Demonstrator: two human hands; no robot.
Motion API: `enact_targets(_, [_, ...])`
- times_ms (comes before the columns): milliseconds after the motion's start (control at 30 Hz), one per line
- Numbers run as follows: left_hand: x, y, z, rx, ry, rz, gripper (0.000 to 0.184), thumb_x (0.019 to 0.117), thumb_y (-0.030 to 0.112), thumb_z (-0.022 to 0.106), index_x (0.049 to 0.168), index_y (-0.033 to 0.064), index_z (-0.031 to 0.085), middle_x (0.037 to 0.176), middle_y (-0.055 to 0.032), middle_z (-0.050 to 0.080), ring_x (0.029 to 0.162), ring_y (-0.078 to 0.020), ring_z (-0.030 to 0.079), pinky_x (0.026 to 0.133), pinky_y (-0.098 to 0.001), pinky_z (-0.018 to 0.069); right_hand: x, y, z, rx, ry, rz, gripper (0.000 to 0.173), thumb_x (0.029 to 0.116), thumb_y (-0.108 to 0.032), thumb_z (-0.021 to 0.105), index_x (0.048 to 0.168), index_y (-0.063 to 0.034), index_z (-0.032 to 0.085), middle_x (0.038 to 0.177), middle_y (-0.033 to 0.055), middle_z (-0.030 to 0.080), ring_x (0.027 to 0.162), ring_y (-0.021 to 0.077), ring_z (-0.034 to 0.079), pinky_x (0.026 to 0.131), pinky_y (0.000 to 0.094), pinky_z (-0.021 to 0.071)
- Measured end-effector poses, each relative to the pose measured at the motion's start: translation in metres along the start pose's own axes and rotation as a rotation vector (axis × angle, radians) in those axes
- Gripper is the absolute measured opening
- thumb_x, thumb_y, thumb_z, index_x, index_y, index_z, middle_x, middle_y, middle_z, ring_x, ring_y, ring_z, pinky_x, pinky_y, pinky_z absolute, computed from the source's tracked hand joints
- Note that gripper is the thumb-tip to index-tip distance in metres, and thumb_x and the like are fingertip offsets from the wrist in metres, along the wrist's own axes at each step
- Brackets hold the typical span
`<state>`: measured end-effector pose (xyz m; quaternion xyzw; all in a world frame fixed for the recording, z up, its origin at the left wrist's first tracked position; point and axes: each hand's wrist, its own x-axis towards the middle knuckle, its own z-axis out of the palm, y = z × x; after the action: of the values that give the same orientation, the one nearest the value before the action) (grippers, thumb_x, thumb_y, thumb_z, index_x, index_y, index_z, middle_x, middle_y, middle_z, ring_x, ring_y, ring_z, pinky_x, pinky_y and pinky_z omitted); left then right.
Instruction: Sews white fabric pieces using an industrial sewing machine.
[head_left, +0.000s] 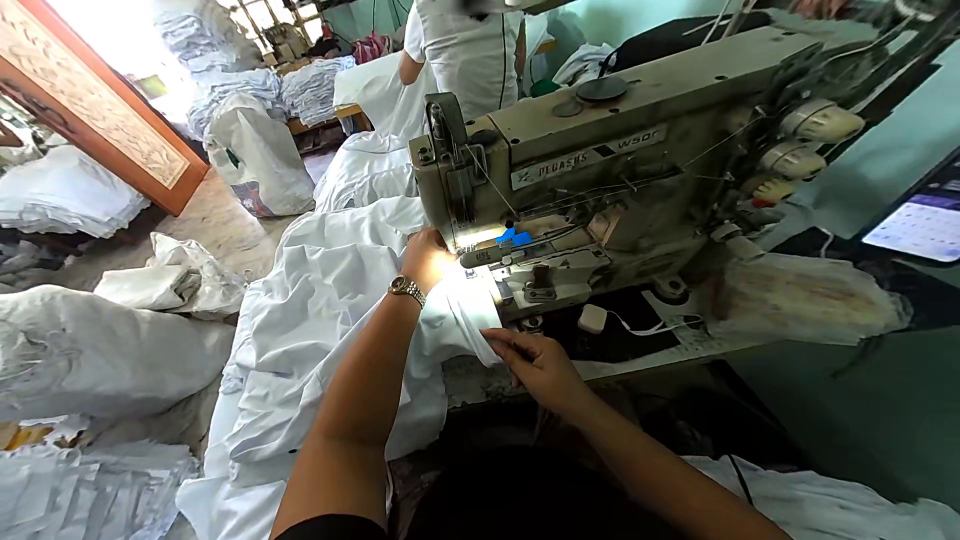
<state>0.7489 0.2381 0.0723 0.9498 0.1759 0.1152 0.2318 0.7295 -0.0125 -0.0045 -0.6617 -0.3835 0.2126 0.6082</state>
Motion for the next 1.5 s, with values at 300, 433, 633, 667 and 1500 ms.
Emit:
enact_targets(300, [0.025,-0.019,-0.001,-0.138,0.330,0.098,0.035,0.0910,0.011,0.071,0.123,-0.0014,0.065,0.117,-0.0198,0.070,0.112,-0.0316,0.067,0.102,-0.0531,0.0505,0.037,-0.001,0.000,0.091,0.090,0.015,0.020,0.0992,-0.014,0.065,0.114,-0.0049,0.075,0.094,-0.0006,0.075,0.065,0.0001,0.064,0.059,0.0175,0.0552])
enact_targets(433, [-0.052,-0.058,-0.012,-0.262,0.178,0.169,0.068,0.0944,0.034,0.069,0.148,0.0003,0.045,0.145,-0.0195,0.054,0.132,-0.0284,0.055,0.109,-0.0480,0.0475,0.041,-0.001,-0.004,0.139,0.074,0.016,0.022,0.0978,-0.014,0.066,0.116,-0.0041,0.074,0.088,-0.0001,0.072,0.065,0.0012,0.063,0.060,0.0195,0.0560])
enact_targets(633, [-0.136,-0.072,-0.037,0.314,0.168,0.208,0.080,0.0768,-0.006,0.072,0.152,0.0082,0.049,0.134,-0.0301,0.058,0.114,-0.0516,0.062,0.087,-0.0680,0.0528,0.046,0.006,-0.005,0.116,0.021,-0.055,0.028,0.0983,-0.018,0.068,0.124,-0.0067,0.073,0.081,0.0023,0.067,0.062,0.0032,0.058,0.059,0.0204,0.0519])
enact_targets(667, [-0.139,-0.070,-0.048,0.399,0.240,0.229,0.075,0.0770,-0.008,0.067,0.148,0.0110,0.054,0.130,-0.0296,0.060,0.112,-0.0532,0.062,0.086,-0.0693,0.0504,0.046,0.007,-0.003,0.093,0.030,-0.073,0.029,0.0985,-0.018,0.067,0.125,-0.0070,0.072,0.080,0.0031,0.067,0.061,0.0032,0.057,0.059,0.0204,0.0508])
enact_targets(1500, [-0.068,-0.033,-0.016,0.352,0.133,0.741,0.022,0.0968,0.013,0.057,0.103,0.0094,0.077,0.109,-0.0084,0.075,0.097,-0.0266,0.074,0.079,-0.0442,0.0619,0.077,-0.020,-0.023,-0.266,-0.052,-0.230,0.030,0.0911,-0.002,0.053,0.109,-0.0043,0.077,0.105,0.0122,0.074,0.099,0.0195,0.068,0.089,0.0378,0.0533])
